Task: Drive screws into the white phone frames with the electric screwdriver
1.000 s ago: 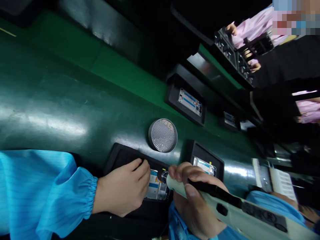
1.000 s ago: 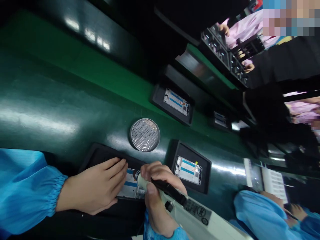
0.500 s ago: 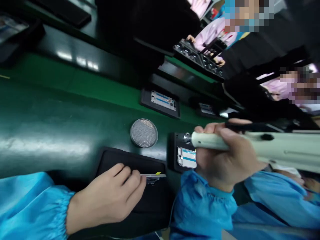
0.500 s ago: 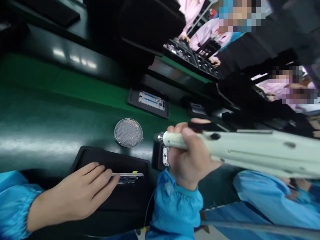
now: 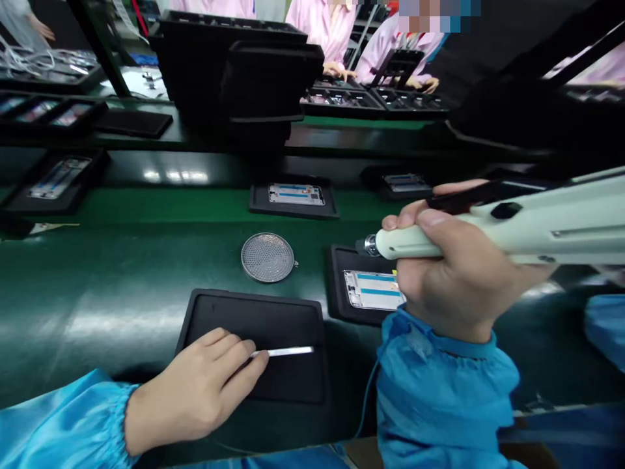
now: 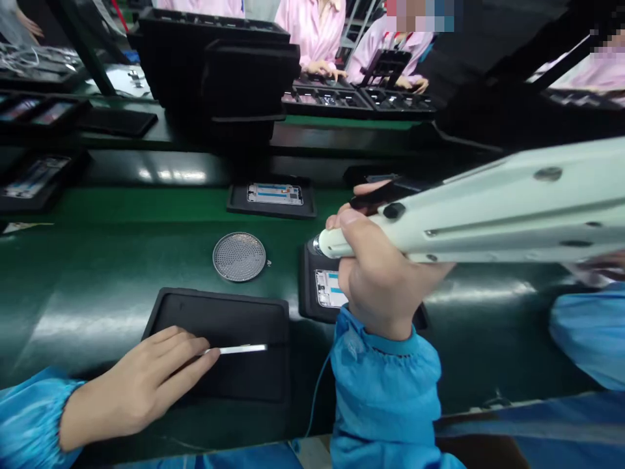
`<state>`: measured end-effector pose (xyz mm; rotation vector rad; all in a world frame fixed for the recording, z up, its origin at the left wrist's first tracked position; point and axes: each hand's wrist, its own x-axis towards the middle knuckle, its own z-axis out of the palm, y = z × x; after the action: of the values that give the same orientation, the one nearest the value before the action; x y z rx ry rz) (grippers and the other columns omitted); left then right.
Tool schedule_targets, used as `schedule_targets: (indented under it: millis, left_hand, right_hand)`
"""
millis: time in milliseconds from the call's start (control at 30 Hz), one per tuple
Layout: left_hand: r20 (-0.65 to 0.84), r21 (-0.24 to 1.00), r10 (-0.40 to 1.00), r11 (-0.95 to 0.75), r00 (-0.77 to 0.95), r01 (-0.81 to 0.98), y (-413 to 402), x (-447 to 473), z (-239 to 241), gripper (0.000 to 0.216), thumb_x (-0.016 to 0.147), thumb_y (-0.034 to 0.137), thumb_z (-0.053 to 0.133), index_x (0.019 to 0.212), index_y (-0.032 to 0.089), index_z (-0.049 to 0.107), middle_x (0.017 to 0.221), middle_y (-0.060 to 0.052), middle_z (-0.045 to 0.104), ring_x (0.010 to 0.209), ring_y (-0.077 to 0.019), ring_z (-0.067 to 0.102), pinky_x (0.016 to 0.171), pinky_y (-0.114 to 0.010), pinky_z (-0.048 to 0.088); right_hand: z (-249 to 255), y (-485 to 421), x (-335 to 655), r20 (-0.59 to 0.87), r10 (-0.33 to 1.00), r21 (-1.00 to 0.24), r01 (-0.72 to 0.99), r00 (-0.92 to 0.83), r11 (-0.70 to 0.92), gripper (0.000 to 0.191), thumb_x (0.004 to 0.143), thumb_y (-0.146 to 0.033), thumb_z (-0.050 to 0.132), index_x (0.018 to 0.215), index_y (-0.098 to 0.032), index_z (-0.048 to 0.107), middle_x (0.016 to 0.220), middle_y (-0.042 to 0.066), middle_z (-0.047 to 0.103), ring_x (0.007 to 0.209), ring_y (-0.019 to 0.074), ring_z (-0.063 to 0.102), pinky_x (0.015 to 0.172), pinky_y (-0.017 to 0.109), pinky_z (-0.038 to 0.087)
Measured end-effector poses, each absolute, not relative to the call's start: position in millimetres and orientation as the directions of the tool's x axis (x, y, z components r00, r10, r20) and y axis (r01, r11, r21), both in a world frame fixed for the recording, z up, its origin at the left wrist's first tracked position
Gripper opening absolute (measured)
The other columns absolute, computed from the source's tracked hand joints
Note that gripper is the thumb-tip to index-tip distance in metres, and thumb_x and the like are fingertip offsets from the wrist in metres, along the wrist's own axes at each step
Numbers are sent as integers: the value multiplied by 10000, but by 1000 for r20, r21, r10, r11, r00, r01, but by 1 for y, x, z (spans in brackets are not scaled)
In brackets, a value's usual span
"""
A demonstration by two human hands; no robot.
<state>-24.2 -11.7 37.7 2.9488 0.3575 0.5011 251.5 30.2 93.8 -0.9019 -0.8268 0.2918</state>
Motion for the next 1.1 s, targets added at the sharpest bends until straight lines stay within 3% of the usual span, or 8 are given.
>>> schedule_targets:
  millis: [133, 267, 400, 700, 1100]
  left_hand:
    - [292, 177, 278, -956, 915, 234, -15, -28, 38, 316, 962, 46, 401, 1206, 8, 598, 983, -175, 649, 871, -249, 608, 712, -397, 534]
    - [277, 165, 286, -955, 917, 248, -16, -30, 38, 326, 961, 36, 391, 1219, 26, 589, 1011, -161, 642, 882, -227, 610, 745, -382, 531]
    - [274, 143, 276, -959, 921, 245, -17, -30, 41, 333, 959, 28, 377, 1221, 28, 583, 1008, -160, 641, 897, -227, 609, 746, -374, 531]
    - [137, 57, 266, -964, 954, 260, -17, -21, 48, 437, 931, -7, 324, 1317, 66, 515, 975, -135, 631, 826, -217, 602, 678, -355, 522]
    - [91, 57, 271, -962, 958, 267, -14, -22, 45, 465, 907, -18, 347, 1353, 54, 457, 993, -138, 599, 840, -234, 582, 698, -375, 514]
  right_hand:
    - [95, 29, 252, 523, 523, -773, 115, 673, 624, 139, 624, -80, 677, 737, -145, 628, 736, 12, 611, 572, 140, 579, 549, 360, 488]
    - [97, 30, 253, 517, 519, -758, 82, 681, 647, 136, 590, -86, 675, 695, -150, 616, 678, 3, 584, 553, 131, 555, 513, 333, 456]
    - [95, 28, 256, 549, 526, -754, 115, 650, 646, 135, 641, -89, 678, 747, -159, 632, 730, -3, 608, 597, 124, 582, 547, 330, 493]
    - [92, 27, 259, 593, 500, -729, 157, 631, 666, 160, 676, -35, 653, 774, -161, 661, 780, -25, 649, 626, 111, 603, 579, 315, 518]
    - [90, 24, 261, 615, 513, -751, 245, 599, 614, 139, 738, -87, 665, 794, -208, 629, 856, -4, 651, 774, 163, 662, 694, 366, 592]
